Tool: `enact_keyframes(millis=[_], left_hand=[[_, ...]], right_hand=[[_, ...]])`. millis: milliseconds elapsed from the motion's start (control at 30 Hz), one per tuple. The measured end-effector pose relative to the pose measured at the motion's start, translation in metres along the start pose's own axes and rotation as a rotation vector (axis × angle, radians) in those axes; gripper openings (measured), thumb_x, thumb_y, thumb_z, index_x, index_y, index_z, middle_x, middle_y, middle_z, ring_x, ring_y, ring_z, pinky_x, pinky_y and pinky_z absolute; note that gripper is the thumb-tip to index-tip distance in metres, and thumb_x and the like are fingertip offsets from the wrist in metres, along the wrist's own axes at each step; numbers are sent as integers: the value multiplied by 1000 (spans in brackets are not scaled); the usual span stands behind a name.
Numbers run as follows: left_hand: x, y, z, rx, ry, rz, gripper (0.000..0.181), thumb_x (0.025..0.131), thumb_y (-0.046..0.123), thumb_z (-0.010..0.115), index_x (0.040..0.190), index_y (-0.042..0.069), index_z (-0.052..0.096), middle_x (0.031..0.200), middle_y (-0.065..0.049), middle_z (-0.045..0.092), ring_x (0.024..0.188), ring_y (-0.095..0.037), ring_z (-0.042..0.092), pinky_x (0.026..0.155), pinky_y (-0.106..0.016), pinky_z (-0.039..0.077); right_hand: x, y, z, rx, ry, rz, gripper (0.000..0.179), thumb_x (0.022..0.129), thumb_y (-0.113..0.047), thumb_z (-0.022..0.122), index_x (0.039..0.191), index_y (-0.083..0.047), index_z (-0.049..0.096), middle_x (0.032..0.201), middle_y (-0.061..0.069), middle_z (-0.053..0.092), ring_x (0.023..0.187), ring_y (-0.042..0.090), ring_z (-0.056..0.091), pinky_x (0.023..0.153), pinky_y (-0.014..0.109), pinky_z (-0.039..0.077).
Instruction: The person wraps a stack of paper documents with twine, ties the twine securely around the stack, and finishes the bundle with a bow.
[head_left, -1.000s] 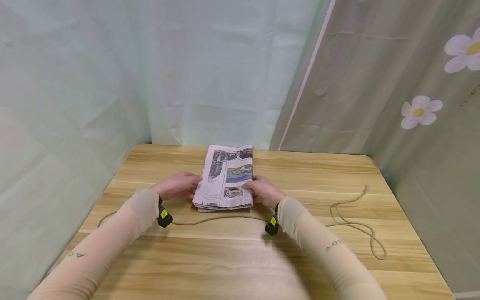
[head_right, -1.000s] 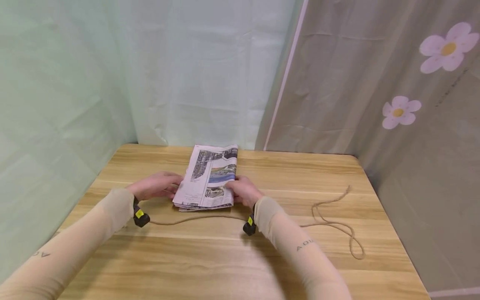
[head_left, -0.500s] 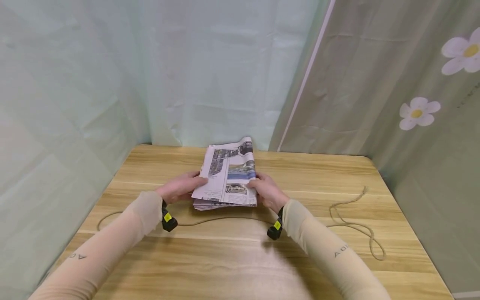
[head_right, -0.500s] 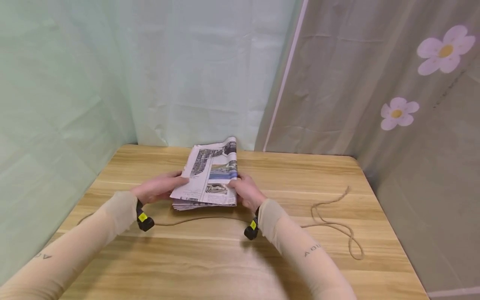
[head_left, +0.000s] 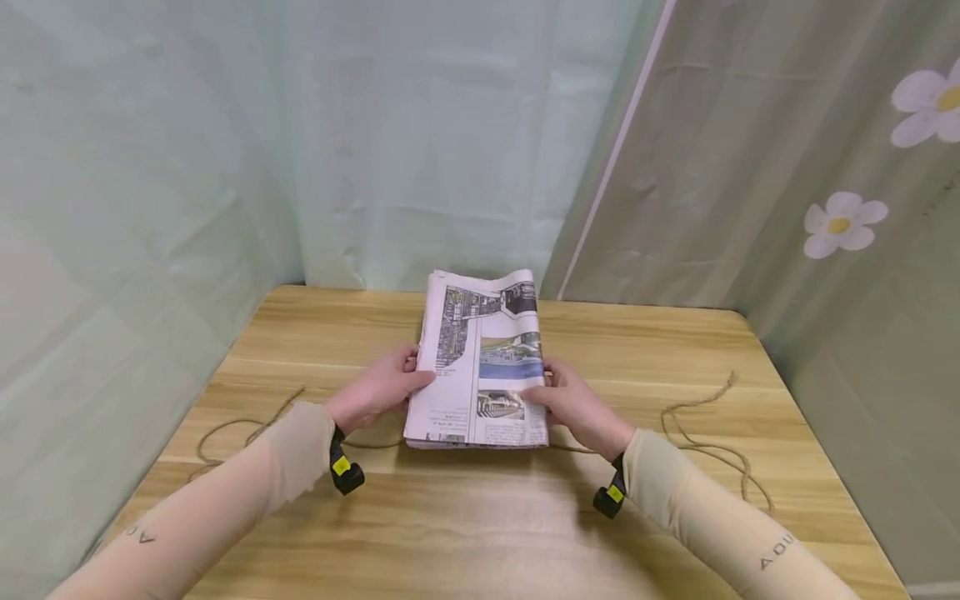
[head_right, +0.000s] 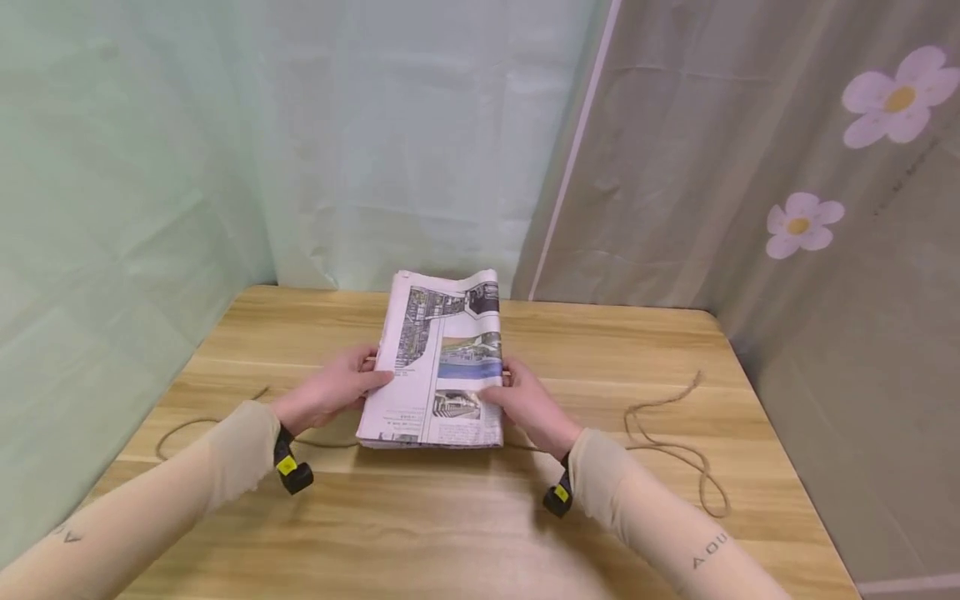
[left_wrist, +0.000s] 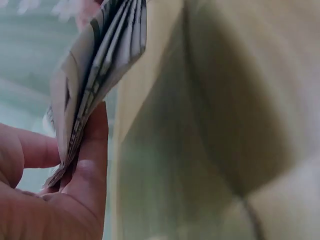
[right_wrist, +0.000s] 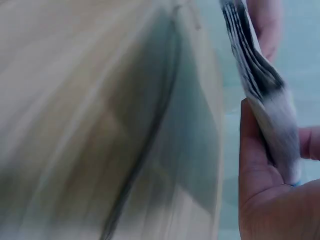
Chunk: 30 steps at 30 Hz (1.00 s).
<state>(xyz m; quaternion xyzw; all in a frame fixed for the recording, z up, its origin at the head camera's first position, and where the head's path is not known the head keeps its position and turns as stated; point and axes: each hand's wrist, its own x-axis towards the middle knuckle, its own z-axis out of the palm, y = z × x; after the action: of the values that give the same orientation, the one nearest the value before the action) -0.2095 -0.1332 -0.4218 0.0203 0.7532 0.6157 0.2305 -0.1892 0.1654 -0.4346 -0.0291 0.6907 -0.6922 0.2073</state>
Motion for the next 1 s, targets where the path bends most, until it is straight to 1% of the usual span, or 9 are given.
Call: enact_keyframes(millis=[133,267,333,400,500,667,867,933,1000], left_hand=[[-16,-10,19,-5,-25,7,48,104,5,53,146,-2,31,129,-25,61,97,-28,70,78,-44,61],[-31,-22,33,-22,-94,17,44,103,3,54,142,-4,34,122,-22,65,93,-28,71,72,-43,61],[-37,-27,38,13,-115,26,42,103,4,56,139,-4,36,117,-19,67,86,-26,70,65,-39,60],[-42,-31,43,49,-133,34,41,101,4,59,135,-5,38,111,-17,69,80,-24,70,60,-35,57],[-47,-36,50,86,-156,36,43,99,5,62,133,-7,39,106,-14,70,75,-23,69,57,-34,55],[-49,-43,55,65,-188,13,46,97,2,64,133,-10,38,106,-17,69,78,-29,72,63,-43,61],[-45,-48,57,82,-211,-4,46,97,1,64,133,-9,38,103,-16,70,78,-30,72,63,-43,62],[-44,-50,57,95,-213,-8,45,97,1,65,132,-9,39,102,-15,70,78,-29,72,63,-42,62],[-43,-52,57,113,-212,-11,43,96,2,65,130,-9,42,98,-14,70,78,-28,72,63,-42,61]], right_hand=[[-24,9,-12,-148,-24,21,53,92,-6,69,136,9,42,116,21,66,93,24,70,79,39,59],[-46,16,-24,-220,-81,49,46,97,-18,68,130,10,51,110,17,69,92,24,68,80,42,59],[-55,20,-28,-263,-107,55,41,99,-22,66,126,8,56,105,14,70,88,24,67,75,42,59],[-63,24,-30,-303,-128,58,37,98,-21,67,120,7,59,99,13,71,82,24,67,69,42,59],[-71,30,-30,-351,-157,59,34,96,-19,70,116,6,59,96,10,70,79,23,67,67,41,59],[-76,37,-29,-374,-169,74,32,94,-17,72,112,6,58,91,11,69,70,23,67,61,40,59],[-76,47,-29,-458,-139,101,33,92,-22,75,106,2,58,85,10,67,57,22,63,52,41,58],[-75,49,-29,-487,-129,101,34,92,-24,76,106,1,58,85,9,67,58,22,63,52,40,57],[-74,51,-30,-511,-120,88,35,91,-25,77,105,1,59,87,8,67,64,21,63,55,39,57]])
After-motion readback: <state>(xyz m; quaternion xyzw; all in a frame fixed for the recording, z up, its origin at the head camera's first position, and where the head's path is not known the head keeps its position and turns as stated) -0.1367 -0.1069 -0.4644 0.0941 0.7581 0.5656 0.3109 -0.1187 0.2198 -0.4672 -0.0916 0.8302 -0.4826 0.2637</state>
